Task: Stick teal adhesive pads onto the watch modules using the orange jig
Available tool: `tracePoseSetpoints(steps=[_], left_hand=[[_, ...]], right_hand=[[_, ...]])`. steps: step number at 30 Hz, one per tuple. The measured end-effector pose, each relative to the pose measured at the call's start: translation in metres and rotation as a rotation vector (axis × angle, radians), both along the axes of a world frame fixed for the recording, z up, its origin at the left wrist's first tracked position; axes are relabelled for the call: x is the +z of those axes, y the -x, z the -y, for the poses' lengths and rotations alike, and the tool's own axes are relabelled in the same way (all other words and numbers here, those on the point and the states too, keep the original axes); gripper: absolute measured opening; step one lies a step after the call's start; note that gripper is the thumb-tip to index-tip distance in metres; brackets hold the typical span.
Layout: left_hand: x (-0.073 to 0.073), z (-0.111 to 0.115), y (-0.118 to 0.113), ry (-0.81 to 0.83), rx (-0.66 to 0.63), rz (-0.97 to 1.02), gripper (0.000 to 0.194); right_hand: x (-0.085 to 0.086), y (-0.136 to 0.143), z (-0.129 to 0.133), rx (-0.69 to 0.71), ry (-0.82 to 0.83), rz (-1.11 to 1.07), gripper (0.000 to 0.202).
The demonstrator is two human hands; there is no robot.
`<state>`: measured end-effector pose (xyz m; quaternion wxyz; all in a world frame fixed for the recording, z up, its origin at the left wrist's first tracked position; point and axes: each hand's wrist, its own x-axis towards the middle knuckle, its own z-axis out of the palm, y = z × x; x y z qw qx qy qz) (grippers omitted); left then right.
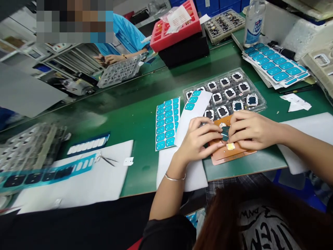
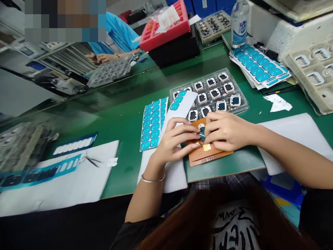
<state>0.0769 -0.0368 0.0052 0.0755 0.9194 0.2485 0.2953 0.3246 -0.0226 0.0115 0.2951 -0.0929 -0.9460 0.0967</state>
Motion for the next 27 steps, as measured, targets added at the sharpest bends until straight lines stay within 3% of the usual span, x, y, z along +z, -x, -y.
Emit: tracePoseSetpoints(steps=[6, 10, 13, 15, 19, 22, 27], left_hand=[[-0.003, 0.001, -0.002, -0.003, -0.062, -0.04, 0.028], [-0.002, -0.001, -0.001, -0.056, -0.088, -0.103, 0.037], [-0.001, 0.0, -0.001, -0.095, -0.105, -0.122, 0.042], [0.0, 0.002, 0.0, -0.108, -0.1, -0.123, 0.042], [0.001, 0.006, 0.0, -0.142, -0.052, -0.149, 0.041], [0.001, 0.007, -0.001, -0.157, -0.045, -0.149, 0.042], [0.002, 0.008, -0.003, -0.119, -0.072, -0.129, 0.047]], right_hand=[[0.002, -0.004, -0.008, -0.082, 0.114, -0.142, 0.029], [-0.003, -0.016, -0.023, -0.397, 0.085, -0.242, 0.03], [-0.012, -0.028, -0.036, -0.629, -0.005, -0.007, 0.027], [-0.017, -0.034, -0.041, -0.693, -0.064, 0.206, 0.024], [-0.023, -0.041, -0.046, -0.672, -0.073, 0.375, 0.029], [-0.026, -0.044, -0.051, -0.554, -0.021, 0.357, 0.035], [-0.029, -0.051, -0.062, -0.378, 0.074, 0.282, 0.028]])
